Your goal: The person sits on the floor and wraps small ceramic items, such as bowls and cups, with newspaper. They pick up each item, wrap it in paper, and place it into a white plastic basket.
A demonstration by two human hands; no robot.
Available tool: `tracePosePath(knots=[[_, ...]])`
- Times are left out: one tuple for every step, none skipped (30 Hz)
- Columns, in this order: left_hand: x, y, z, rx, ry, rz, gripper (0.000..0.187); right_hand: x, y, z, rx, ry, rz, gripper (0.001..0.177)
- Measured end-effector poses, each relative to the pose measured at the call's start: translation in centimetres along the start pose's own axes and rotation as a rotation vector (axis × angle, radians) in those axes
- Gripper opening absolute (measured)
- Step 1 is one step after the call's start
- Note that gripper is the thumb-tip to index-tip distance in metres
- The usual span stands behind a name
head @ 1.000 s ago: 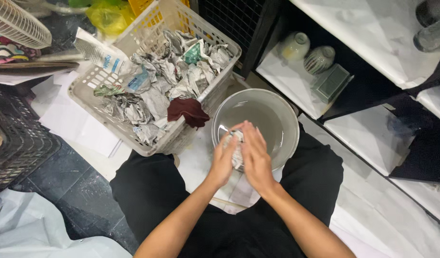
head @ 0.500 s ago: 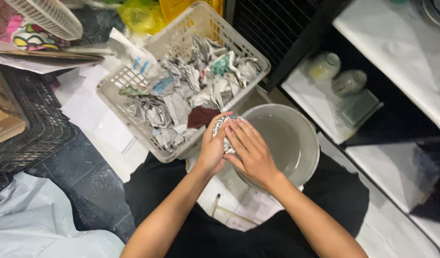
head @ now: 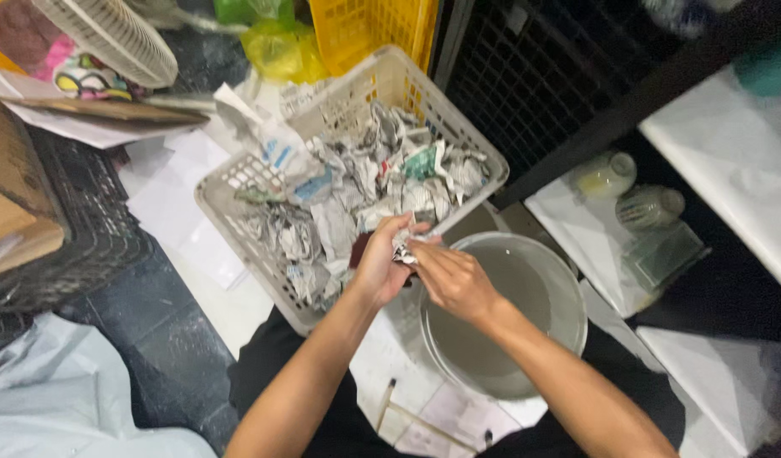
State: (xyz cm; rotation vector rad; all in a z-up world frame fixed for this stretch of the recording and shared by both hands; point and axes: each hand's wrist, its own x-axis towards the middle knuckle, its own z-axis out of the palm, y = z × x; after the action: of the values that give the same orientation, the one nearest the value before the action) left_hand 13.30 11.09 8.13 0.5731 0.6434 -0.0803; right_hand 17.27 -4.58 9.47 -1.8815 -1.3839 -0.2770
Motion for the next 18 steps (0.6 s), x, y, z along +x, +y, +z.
tracePosePath(knots=[[0.2, 0.4, 0.3, -0.001, 0.035, -0.004, 0.027, 0.7, 0.3, 0.2, 0.059, 0.025, 0.139, 0.023], [0.3, 0.7, 0.3, 0.017, 0.0, 0.048, 0.032, 1.1, 0.4, 0.4, 0.12, 0.044, 0.286, 0.022], [0.5, 1.1, 0.2, 0.035, -0.036, 0.101, 0.038, 1.5, 0.5, 0.4, 0.183, 0.062, 0.432, 0.021], [0.6, 1.4, -0.1, 0.052, -0.067, 0.151, 0.043, 2.2, 0.8, 0.4, 0.266, 0.105, 0.512, 0.026], [0.9, 1.6, -0.4, 0.098, -0.082, 0.17, 0.046, 3.2, 1.6, 0.2, 0.349, 0.149, 0.592, 0.03], [1.3, 1.9, -0.7, 0.146, -0.098, 0.19, 0.05, 4.3, 2.7, 0.0, 0.433, 0.195, 0.67, 0.035], [1.8, 2.2, -1.1, 0.195, -0.115, 0.211, 0.055, 5.4, 3.8, -0.4, 0.36, 0.208, 0.715, 0.03], [2.3, 2.3, -1.4, 0.411, -0.06, 0.365, 0.055, 6.6, 5.1, -1.0, 0.284, 0.217, 0.756, 0.026], [3.0, 2.5, -1.8, 0.629, -0.001, 0.517, 0.056, 7.7, 6.5, -1.6, 0.31, 0.262, 0.625, 0.026], [3.6, 2.4, -2.2, 0.844, 0.064, 0.664, 0.057, 8.6, 7.9, -2.2, 0.337, 0.299, 0.495, 0.027], [4.0, 2.5, -2.7, 1.03, 0.124, 0.816, 0.062, 9.5, 9.3, -2.3, 0.235, 0.207, 0.647, 0.026], [4.6, 2.9, -3.3, 1.217, 0.184, 0.968, 0.067, 10.3, 10.6, -2.1, 0.132, 0.109, 0.793, 0.025], [4.9, 3.1, -3.9, 1.405, 0.242, 1.117, 0.072, 10.7, 11.7, -1.9, 0.027, 0.007, 0.934, 0.025], [5.6, 3.2, -3.9, 1.308, 0.14, 1.032, 0.077, 11.1, 12.7, -1.4, -0.019, -0.001, 0.913, 0.028], [6.2, 3.1, -3.8, 1.209, 0.04, 0.947, 0.083, 11.3, 13.5, -0.5, -0.065, -0.01, 0.892, 0.033], [6.4, 3.0, -3.7, 1.11, -0.056, 0.856, 0.089, 11.0, 14.0, 0.4, -0.109, -0.02, 0.874, 0.039], [6.4, 2.6, -3.6, 1.117, -0.124, 0.815, 0.085, 10.7, 14.5, 1.1, -0.13, -0.03, 0.903, 0.041], [6.4, 2.3, -3.4, 1.128, -0.193, 0.78, 0.081, 10.7, 15.0, 1.8, -0.149, -0.032, 0.929, 0.044]])
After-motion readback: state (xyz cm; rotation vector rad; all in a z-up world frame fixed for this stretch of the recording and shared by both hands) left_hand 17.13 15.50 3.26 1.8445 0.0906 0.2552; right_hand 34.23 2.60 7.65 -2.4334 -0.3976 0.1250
